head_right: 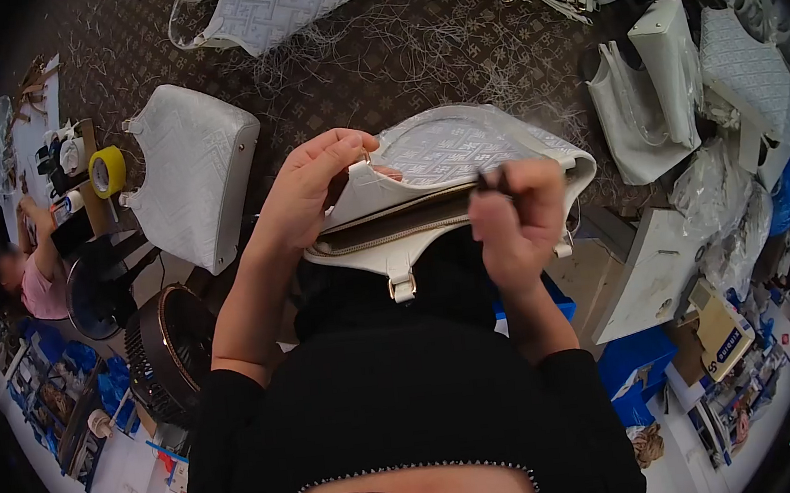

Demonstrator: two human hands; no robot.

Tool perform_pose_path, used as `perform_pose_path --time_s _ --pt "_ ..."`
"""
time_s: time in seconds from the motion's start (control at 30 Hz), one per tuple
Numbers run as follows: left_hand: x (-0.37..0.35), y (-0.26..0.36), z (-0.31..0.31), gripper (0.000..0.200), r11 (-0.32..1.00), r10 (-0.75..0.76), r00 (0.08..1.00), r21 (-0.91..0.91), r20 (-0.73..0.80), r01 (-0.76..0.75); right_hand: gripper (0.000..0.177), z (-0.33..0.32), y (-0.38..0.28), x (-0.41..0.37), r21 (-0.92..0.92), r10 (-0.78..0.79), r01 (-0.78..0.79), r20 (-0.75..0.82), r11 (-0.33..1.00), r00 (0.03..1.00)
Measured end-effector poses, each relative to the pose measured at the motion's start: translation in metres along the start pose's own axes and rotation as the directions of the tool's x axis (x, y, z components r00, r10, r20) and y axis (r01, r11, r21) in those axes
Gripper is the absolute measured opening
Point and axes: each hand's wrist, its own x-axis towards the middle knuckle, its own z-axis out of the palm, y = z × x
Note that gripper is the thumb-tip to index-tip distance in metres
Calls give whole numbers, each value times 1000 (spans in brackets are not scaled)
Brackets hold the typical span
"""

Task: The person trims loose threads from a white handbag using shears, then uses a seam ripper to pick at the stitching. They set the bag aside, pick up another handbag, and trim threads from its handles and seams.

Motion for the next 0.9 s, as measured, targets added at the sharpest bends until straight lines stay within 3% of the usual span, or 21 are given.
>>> perform_pose_path --time_s 0.03,0.07,0.13,0.17,0.23,0.3,0.37,0.43,0.47,0.5,0.53,0.6,0.63,0.7,0.73,0.77,0.83,0.9 --pt "1 -1 -1 22 1000 -2 1000 -7 -14 2 14 0 1 -3 -260 184 -175 10 950 983" --pt "2 0 -2 22 1000 -6 1000 -12 -23 5 16 2 2 -6 -168 212 -213 -20 963 977" --pt "1 3 -5 22 1000 17 1000 12 -23 -16 15 -9 -18 -7 -149 -3 -5 -53 989 999" --pt "-1 10 -6 22 993 36 998 112 -57 -29 15 -22 -22 0 -155 -280 270 -45 950 959" --pt "0 16 -14 21 991 96 990 102 -100 -85 19 -44 -48 7 -286 -315 258 -174 923 933" --pt "-1 27 -23 21 991 100 992 95 -71 -93 26 -53 -54 19 -501 -113 -19 -233 865 966" --pt "-3 38 -29 21 985 91 991 157 -96 -75 27 -51 -50 34 -554 184 -279 -222 784 957" --pt "-6 48 -27 23 976 91 992 204 -85 -72 26 -59 -13 42 -674 43 -22 15 739 999" --pt "-8 55 -23 25 821 170 969 569 -178 -39 27 -61 -3 42 -639 137 -83 35 765 990" --pt "-11 63 -19 26 542 278 933 839 -229 45 27 -58 -1 44 -631 126 -81 27 771 992" --pt "-13 67 -12 26 532 282 933 846 -225 43 27 -55 1 46 -609 192 -174 -36 774 981" --pt "-19 71 14 30 -91 721 683 993 118 -75 27 -49 1 48 -576 265 -266 -89 773 960" --pt "-24 73 37 37 1 656 744 986 125 -166 26 -45 0 48 -610 242 -262 -116 748 963" --pt "-11 63 61 41 -43 454 830 938 325 -344 25 -40 4 47 -637 223 -262 -143 725 964" --pt "4 54 64 47 -4 363 840 902 404 -432 24 -40 9 48 -652 158 -217 -149 726 976" --pt "19 47 66 47 -8 358 840 901 407 -433 23 -40 12 49 -668 93 -175 -156 723 983" --pt "46 39 70 50 439 86 923 817 375 -374 24 -38 10 52 -671 79 -162 -153 724 985" --pt "65 42 69 52 312 -93 954 919 283 -242 31 -41 6 53 -634 149 -224 -170 740 974"
